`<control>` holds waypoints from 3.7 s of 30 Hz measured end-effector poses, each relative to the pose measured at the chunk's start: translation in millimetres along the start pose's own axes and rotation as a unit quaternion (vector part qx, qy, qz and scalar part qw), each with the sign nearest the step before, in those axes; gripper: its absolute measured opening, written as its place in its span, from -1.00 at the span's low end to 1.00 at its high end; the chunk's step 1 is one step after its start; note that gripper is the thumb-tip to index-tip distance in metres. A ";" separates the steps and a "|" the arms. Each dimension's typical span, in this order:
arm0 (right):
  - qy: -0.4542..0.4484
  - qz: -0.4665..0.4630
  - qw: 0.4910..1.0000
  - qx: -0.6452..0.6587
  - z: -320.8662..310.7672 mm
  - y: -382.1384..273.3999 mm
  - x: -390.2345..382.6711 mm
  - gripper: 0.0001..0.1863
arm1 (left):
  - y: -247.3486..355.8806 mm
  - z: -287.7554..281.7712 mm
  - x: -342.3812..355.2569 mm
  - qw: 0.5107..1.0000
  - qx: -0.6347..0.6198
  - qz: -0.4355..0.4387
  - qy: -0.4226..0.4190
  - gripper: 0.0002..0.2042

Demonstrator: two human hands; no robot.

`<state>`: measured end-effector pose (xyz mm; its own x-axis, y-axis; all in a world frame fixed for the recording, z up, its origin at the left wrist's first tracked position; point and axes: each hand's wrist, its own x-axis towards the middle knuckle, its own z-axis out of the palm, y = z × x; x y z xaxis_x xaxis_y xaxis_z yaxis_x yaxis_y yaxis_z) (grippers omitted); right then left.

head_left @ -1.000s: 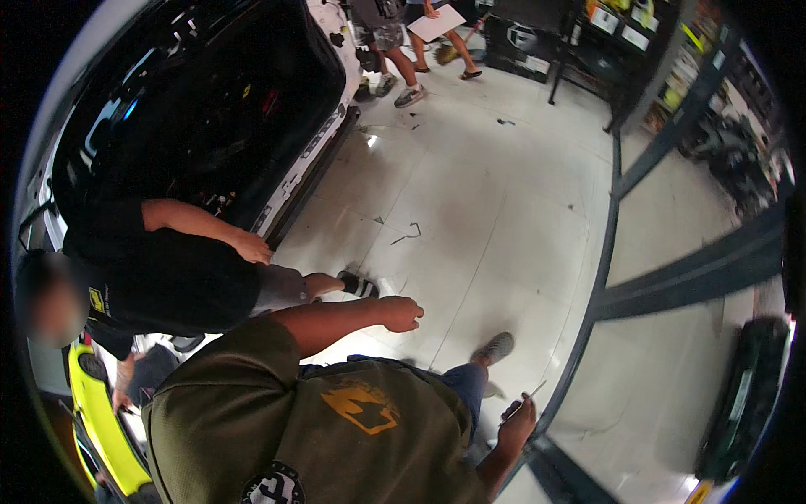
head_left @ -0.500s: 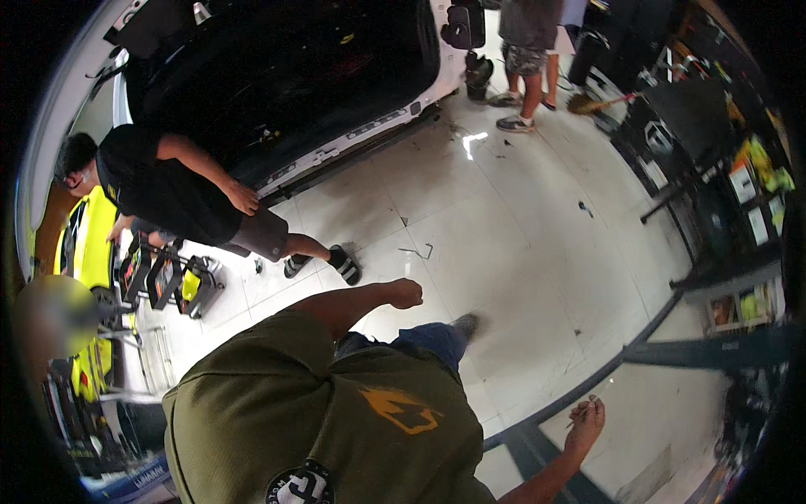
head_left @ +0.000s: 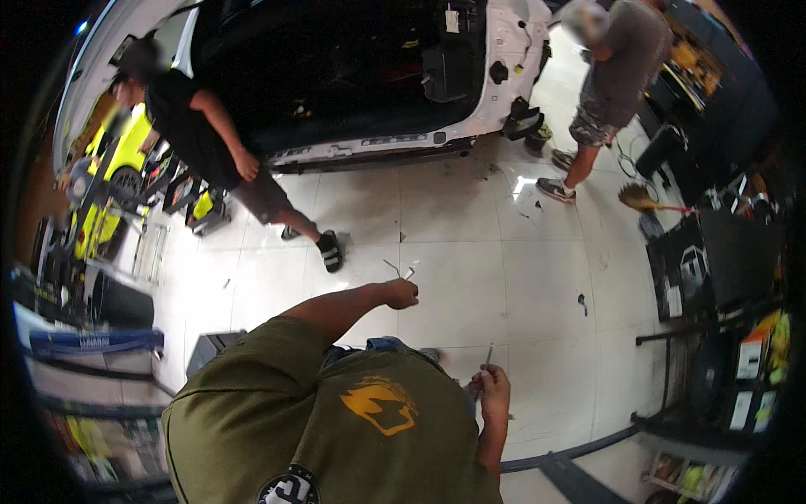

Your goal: The person uses a screwdriver to loosen a fastener under the front bumper of a white car, then retrieves a cordless drill and uses it to remove a bolt from the same area. The person walks to a tool cart and drawer to select tools during the process.

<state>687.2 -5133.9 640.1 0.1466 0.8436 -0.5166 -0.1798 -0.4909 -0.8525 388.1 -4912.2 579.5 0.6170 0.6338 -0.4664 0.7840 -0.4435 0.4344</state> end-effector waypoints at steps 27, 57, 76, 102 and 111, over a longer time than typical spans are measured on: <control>-0.345 0.049 0.928 -0.131 -6.8 -37.9 129.6 -0.80 | 152.1 -24.4 -27.3 0.918 -0.369 -0.133 0.063 -0.60; -0.137 -0.276 0.937 -0.165 -236.6 -197.0 234.3 -0.73 | 345.8 -159.9 252.9 0.874 -0.458 0.063 0.148 -0.67; -0.296 0.071 0.923 0.234 -422.4 -430.5 503.9 -0.76 | 433.5 -326.3 627.7 0.780 -0.598 0.154 0.098 -0.67; -0.331 -0.033 0.935 -0.125 -515.6 -749.1 930.2 -0.70 | 392.7 -607.1 998.6 0.749 -0.629 0.029 0.208 -0.71; -0.233 -0.025 0.969 0.077 -595.8 -803.5 1071.1 -0.70 | 409.9 -731.8 1210.5 0.836 -0.540 0.100 -0.005 -0.75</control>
<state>1568.2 -3965.7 724.2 -0.2899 0.8900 -0.3519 -0.3318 -0.4383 -0.8353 1406.2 -3863.0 756.8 0.7326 0.6083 -0.3056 0.1497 0.2939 0.9440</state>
